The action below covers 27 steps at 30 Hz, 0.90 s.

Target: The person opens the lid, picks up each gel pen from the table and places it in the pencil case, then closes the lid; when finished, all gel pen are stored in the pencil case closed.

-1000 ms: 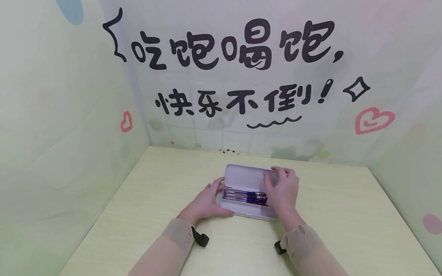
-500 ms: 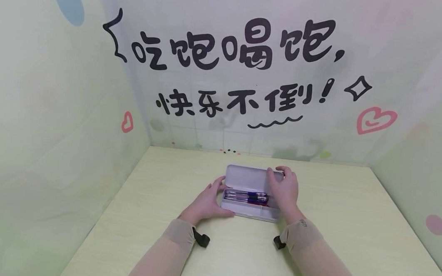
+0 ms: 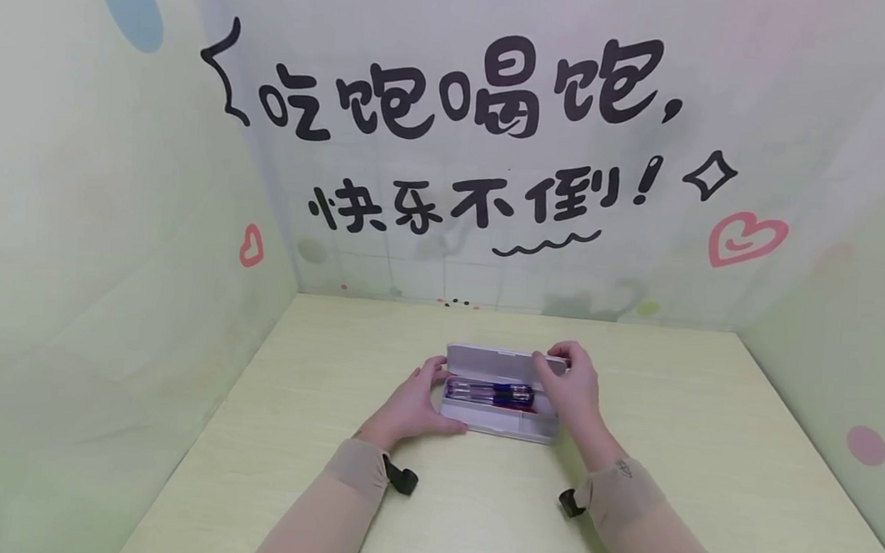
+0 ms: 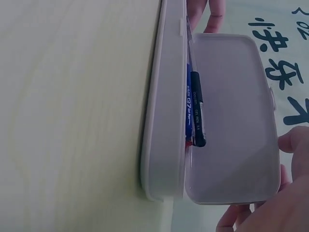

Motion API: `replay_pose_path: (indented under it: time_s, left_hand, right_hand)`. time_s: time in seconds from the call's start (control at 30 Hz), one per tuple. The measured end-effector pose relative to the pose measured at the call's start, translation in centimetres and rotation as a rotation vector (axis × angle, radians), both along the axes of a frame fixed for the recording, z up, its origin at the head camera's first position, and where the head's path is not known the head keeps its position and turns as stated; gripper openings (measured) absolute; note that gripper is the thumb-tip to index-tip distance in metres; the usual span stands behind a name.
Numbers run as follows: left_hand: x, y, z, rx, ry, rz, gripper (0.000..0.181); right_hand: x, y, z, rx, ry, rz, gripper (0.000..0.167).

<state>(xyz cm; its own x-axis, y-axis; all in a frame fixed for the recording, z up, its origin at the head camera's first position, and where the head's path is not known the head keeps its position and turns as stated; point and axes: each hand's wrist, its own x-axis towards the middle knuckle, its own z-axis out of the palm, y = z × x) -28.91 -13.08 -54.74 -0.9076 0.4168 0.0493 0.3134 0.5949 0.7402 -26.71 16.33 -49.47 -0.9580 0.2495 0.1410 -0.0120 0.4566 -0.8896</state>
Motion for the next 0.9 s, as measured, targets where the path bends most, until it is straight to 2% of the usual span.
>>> replay_pose_path:
  time_s: [0.2,0.37,0.47,0.63,0.77,0.9]
  left_hand:
    - [0.1,0.0,0.1,0.004,-0.003,0.000,0.125]
    - [0.2,-0.2,0.2,0.002,-0.037,0.021,0.122]
    - [0.2,-0.4,0.3,0.021,-0.047,0.020,0.110]
    - [0.0,-0.8,0.3,0.090,-0.082,0.030,0.078]
    - [-0.2,-1.0,0.1,0.130,-0.104,0.047,0.059]
    - [-0.2,-1.0,0.0,0.133,-0.097,0.043,0.052]
  right_hand:
    - [1.5,0.8,-0.2,0.069,0.035,0.073,0.031]
    - [2.3,1.3,-0.6,0.148,0.081,0.135,0.019]
    - [2.7,1.6,-0.9,0.195,0.122,0.186,0.012]
    - [3.3,2.4,-1.2,0.303,0.161,0.267,0.009]
    - [3.9,2.8,-1.3,0.383,0.138,0.345,0.010]
    - [4.5,2.9,-1.4,0.441,0.097,0.402,0.012]
